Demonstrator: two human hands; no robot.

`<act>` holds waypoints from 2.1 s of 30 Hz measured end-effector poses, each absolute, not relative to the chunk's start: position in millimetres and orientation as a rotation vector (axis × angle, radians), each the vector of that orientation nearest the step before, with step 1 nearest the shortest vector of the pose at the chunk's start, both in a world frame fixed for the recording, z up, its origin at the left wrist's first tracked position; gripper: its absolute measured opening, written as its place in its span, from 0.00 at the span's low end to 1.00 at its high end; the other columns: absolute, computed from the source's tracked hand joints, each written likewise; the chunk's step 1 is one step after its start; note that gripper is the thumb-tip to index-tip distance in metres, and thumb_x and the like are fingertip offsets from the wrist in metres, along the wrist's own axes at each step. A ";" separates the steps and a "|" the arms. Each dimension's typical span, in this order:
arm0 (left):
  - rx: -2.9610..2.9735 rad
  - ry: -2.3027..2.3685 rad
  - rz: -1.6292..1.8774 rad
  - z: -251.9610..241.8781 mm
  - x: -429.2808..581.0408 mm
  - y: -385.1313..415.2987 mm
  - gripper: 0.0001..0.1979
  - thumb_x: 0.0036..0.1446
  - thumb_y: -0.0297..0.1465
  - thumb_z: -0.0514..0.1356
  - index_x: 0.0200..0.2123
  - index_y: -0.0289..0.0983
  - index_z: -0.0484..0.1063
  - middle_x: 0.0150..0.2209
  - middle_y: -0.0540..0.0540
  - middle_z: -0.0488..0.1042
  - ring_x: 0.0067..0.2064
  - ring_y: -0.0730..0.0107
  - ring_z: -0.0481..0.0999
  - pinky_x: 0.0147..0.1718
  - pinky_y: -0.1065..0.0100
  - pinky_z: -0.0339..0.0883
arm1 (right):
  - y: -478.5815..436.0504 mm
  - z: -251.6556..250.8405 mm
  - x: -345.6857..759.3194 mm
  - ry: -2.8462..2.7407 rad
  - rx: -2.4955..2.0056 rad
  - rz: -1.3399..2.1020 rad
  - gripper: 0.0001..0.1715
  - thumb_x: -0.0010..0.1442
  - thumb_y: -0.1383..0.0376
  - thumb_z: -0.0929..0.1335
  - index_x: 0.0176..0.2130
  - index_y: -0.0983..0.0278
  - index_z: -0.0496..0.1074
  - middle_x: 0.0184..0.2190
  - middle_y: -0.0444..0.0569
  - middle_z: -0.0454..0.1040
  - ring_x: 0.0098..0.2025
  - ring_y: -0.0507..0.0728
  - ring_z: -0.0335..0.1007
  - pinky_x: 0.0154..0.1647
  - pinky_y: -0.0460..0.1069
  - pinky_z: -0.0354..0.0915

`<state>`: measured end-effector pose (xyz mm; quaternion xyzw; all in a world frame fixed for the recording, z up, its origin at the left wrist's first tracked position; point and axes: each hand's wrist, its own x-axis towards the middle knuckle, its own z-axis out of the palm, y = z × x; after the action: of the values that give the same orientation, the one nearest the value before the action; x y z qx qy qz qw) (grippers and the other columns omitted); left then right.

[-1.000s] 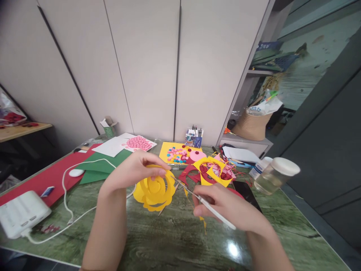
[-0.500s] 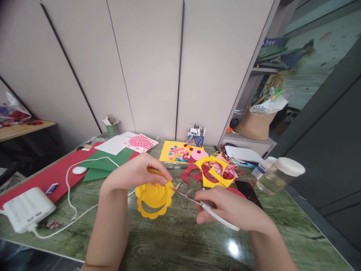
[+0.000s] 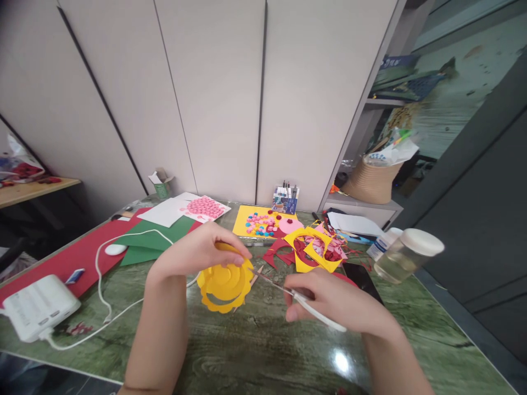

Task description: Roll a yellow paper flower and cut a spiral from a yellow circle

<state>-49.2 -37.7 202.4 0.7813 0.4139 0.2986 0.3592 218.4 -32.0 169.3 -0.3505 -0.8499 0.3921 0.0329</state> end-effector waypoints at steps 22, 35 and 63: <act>1.592 1.100 1.457 195.8 -0.9 -34.1 0.06 0.48 0.31 0.62 0.32 0.40 0.78 0.31 0.49 0.79 0.31 0.72 0.77 0.33 0.70 0.71 | -35.7 158.3 209.2 -2.105 -0.739 1.396 0.31 0.56 0.41 0.60 0.40 0.64 0.65 0.24 0.43 0.60 0.24 0.51 0.54 0.27 0.47 0.56; 1.406 0.949 1.484 191.1 3.5 -30.9 0.06 0.46 0.30 0.64 0.31 0.37 0.75 0.28 0.49 0.79 0.29 0.74 0.78 0.30 0.74 0.72 | -32.6 155.9 208.7 -2.081 -0.724 1.353 0.29 0.58 0.42 0.59 0.36 0.65 0.64 0.21 0.40 0.58 0.20 0.48 0.52 0.23 0.45 0.52; 1.589 1.160 1.358 201.0 -8.2 -34.6 0.06 0.46 0.33 0.62 0.28 0.37 0.72 0.22 0.51 0.76 0.20 0.78 0.70 0.21 0.74 0.64 | -35.2 158.9 204.9 -2.067 -0.760 1.398 0.25 0.59 0.46 0.61 0.36 0.66 0.64 0.24 0.41 0.59 0.18 0.45 0.51 0.17 0.42 0.49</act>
<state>-8.2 -34.6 201.0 0.6184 0.4515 0.5283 0.3668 204.9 -35.2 158.9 -0.2811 -0.7644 0.5171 0.2631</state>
